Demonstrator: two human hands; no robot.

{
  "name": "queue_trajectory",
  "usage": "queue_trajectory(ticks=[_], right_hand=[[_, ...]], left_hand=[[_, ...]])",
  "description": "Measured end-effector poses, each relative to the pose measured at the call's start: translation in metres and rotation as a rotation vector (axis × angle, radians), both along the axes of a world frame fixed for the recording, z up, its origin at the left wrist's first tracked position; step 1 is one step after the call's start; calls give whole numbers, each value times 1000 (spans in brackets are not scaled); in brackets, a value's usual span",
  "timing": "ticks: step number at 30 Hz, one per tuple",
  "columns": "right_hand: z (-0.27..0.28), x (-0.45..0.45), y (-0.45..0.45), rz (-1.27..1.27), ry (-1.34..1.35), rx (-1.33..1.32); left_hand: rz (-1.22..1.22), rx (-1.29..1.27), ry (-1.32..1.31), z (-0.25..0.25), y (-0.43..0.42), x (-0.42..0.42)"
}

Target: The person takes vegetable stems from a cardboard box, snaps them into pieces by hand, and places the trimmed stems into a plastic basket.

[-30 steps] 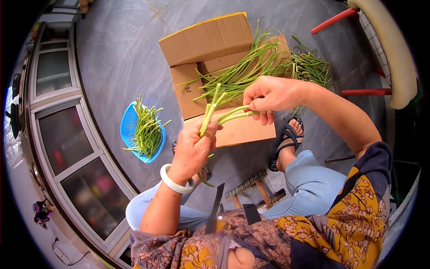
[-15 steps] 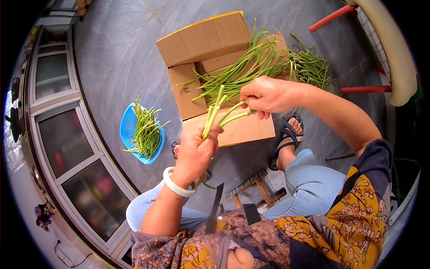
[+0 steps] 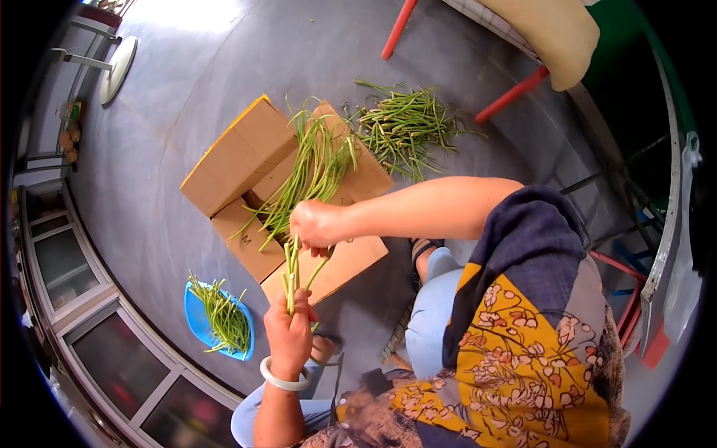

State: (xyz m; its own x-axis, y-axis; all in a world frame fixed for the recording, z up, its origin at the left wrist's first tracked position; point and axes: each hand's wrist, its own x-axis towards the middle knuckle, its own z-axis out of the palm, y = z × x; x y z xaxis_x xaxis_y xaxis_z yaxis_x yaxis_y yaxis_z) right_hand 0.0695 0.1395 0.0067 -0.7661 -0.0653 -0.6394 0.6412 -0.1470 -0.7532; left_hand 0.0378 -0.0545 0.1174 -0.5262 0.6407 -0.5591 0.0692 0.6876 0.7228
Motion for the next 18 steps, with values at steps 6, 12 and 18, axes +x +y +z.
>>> queue_trajectory(ticks=[6, 12, 18], right_hand=[[20, 26, 29, -196, 376, -2], [24, 62, 8, -29, 357, -191], [25, 74, 19, 24, 182, -509]], left_hand=[[204, 84, -122, 7, 1, -17], [223, 62, -175, -6, 1, -16], [244, 45, -258, -14, -3, -25]])
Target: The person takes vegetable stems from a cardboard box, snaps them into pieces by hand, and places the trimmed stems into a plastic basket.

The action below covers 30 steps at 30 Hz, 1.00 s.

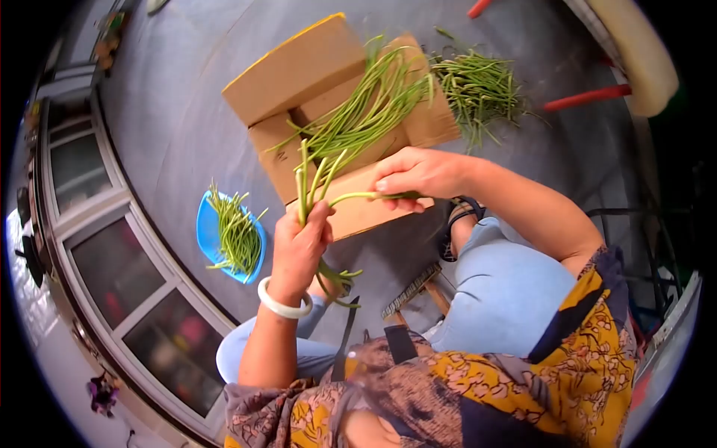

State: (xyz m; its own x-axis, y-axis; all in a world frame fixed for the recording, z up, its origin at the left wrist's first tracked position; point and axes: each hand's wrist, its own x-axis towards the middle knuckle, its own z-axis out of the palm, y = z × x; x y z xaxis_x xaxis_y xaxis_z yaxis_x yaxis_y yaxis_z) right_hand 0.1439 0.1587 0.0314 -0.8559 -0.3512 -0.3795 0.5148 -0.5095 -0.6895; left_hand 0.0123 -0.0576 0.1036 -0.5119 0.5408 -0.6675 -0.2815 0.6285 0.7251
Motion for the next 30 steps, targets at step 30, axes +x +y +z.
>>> queue_trajectory(ticks=[30], right_hand=[[35, 8, 51, -492, 149, 1181]], left_hand=[[117, 82, -59, 20, 1, 3]])
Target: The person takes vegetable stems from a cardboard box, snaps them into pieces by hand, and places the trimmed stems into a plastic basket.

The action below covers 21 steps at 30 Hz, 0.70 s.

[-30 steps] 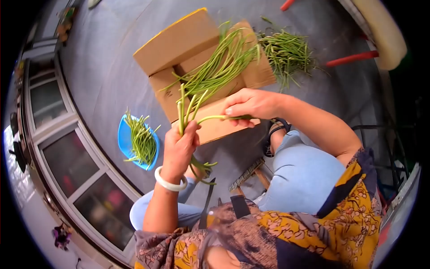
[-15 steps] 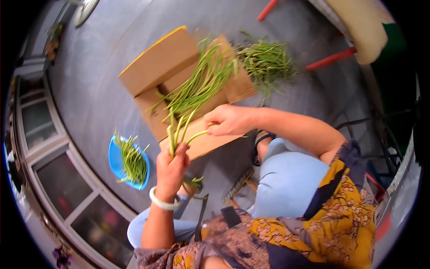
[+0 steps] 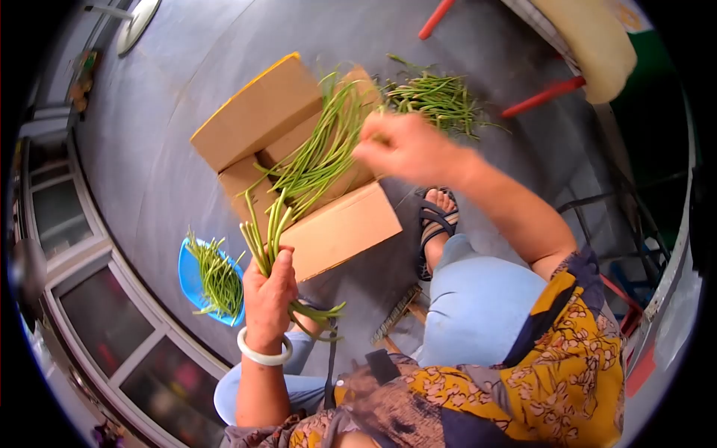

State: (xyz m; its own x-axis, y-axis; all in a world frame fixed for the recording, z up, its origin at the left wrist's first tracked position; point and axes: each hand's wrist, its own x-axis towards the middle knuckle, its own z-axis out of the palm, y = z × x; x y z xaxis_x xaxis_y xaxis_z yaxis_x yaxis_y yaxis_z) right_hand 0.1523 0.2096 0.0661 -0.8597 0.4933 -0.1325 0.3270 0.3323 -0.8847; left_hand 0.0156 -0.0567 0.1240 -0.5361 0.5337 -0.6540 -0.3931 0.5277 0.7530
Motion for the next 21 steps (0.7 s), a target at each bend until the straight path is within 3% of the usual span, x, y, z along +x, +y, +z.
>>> queue_trajectory(ticks=[2, 4, 6, 9, 10, 13, 15, 17, 21], right_hand=[[-15, 6, 26, -135, -3, 35], [-25, 15, 51, -190, -37, 251], [-41, 28, 70, -141, -247, 370], [-62, 28, 70, -107, 23, 951], [-45, 19, 61, -128, -36, 725], [-23, -20, 32, 13, 131, 467], [-44, -46, 8, 301, 128, 476], [-78, -67, -14, 695, -153, 692], [-139, -80, -26, 907, -138, 943]], left_hand=[[32, -20, 19, 4, -2, -6], [78, 5, -17, 5, -9, -13], [104, 34, -65, 3, -17, -19], [97, 24, -45, -1, -26, -22], [102, 13, -57, -2, -29, -23], [113, -23, -37, 2, -32, -20], [115, -16, -45, 5, -32, -19], [117, -17, -47, 6, -36, -21], [133, -1, -62, 8, -40, -24]])
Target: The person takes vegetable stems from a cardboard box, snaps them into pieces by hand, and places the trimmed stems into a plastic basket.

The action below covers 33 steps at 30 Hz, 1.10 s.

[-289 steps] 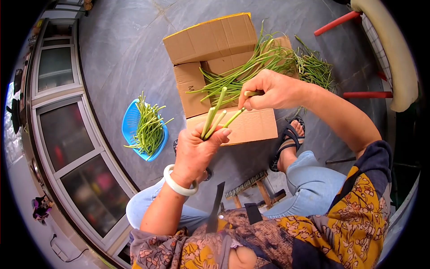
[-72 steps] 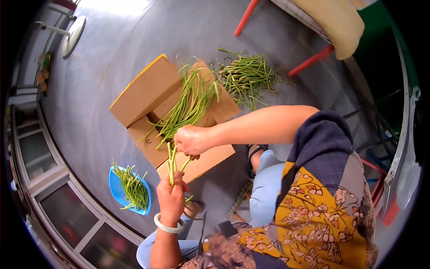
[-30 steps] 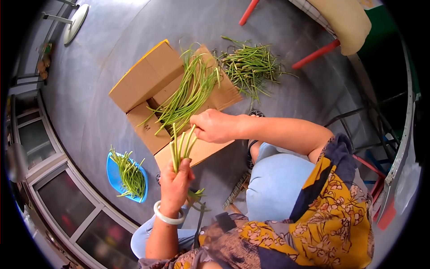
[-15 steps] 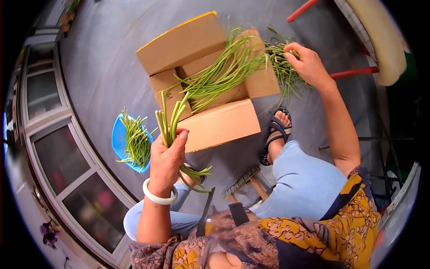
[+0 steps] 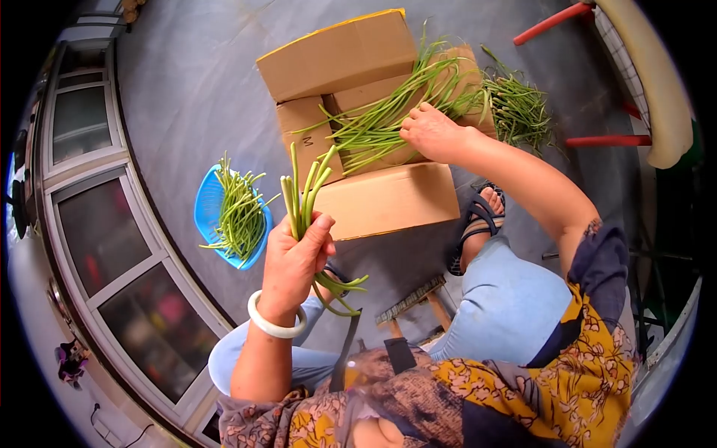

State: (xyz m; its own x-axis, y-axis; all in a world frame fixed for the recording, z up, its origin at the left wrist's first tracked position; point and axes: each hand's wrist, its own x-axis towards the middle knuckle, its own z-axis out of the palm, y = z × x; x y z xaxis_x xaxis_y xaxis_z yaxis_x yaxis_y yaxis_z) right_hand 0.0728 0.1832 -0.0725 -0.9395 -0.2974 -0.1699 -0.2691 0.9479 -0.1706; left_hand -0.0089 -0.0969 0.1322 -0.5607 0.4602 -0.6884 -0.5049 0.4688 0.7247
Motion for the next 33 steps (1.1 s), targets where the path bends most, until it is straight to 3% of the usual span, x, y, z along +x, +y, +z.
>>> queue_trajectory(ticks=[2, 6, 10, 19, 25, 28, 33], right_hand=[[-26, -1, 2, 9, 5, 141], [-32, 0, 8, 5, 37, 177], [14, -7, 5, -21, -155, 194], [73, 2, 13, -209, -200, -132], [117, 11, 32, -113, 56, -127], [115, 12, 36, -151, 120, -278], [158, 18, 21, -55, 48, -465]], left_hand=[[7, 20, -14, -3, -5, -3], [5, 14, -18, 0, -4, -3], [15, -3, -27, 1, -6, -3], [2, 5, 34, 1, 9, 0], [36, 48, 43, -10, 16, -2], [-22, 34, 105, -11, 21, -1], [-119, -19, 293, -12, 26, -3]])
